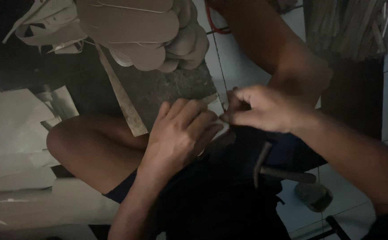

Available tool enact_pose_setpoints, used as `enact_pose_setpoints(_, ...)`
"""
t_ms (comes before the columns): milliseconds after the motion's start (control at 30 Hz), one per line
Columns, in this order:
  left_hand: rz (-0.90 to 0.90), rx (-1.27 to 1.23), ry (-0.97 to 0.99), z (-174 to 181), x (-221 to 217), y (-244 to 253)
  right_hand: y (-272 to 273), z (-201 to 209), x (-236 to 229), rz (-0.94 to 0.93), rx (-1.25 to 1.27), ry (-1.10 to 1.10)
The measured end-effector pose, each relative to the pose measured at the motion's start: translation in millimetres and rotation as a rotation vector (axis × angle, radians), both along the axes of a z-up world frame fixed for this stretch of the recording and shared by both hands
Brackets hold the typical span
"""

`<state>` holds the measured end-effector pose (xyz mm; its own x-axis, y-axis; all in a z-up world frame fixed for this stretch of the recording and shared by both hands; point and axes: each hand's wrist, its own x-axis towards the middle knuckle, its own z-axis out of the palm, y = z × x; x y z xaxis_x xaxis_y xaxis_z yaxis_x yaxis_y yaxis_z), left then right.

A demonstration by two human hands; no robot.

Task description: The person sits on the floor and uses a hammer to shape a small white shoe part on a wooden block. They repeatedly tap the part, adjust its position, and continue shaping it throughout the clip.

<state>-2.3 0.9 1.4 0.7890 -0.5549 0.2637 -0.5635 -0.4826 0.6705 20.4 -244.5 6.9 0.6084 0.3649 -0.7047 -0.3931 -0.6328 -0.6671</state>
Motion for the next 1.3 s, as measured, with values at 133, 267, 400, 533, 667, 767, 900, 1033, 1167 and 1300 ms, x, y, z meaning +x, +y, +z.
enact_pose_setpoints(133,-0.041,0.049,-0.017,0,1,0,-3,-5,6,-0.191,0.090,0.243)
enact_pose_setpoints(267,-0.057,0.073,-0.011,1,1,2,1,1,4,0.007,-0.040,0.057)
enact_pose_setpoints(400,-0.021,-0.003,0.024,4,0,4,5,9,0,0.104,-0.185,-0.088)
enact_pose_setpoints(533,-0.022,0.043,0.000,3,-3,3,4,7,5,0.030,-0.025,-0.024)
enact_pose_setpoints(667,-0.035,0.036,0.010,2,-4,3,5,7,10,0.004,-0.181,0.134)
enact_pose_setpoints(767,-0.045,0.034,-0.006,3,-2,5,9,11,7,0.096,-0.152,-0.021)
enact_pose_setpoints(900,-0.030,0.021,0.023,6,-2,10,10,14,6,0.127,-0.115,-0.101)
enact_pose_setpoints(1033,-0.049,0.033,0.026,5,-3,7,9,15,14,0.010,-0.156,0.147)
enact_pose_setpoints(1167,-0.070,0.017,0.028,5,-4,7,14,19,15,0.034,-0.175,0.131)
enact_pose_setpoints(1300,-0.072,0.011,0.050,5,-3,10,18,22,13,0.157,-0.312,0.018)
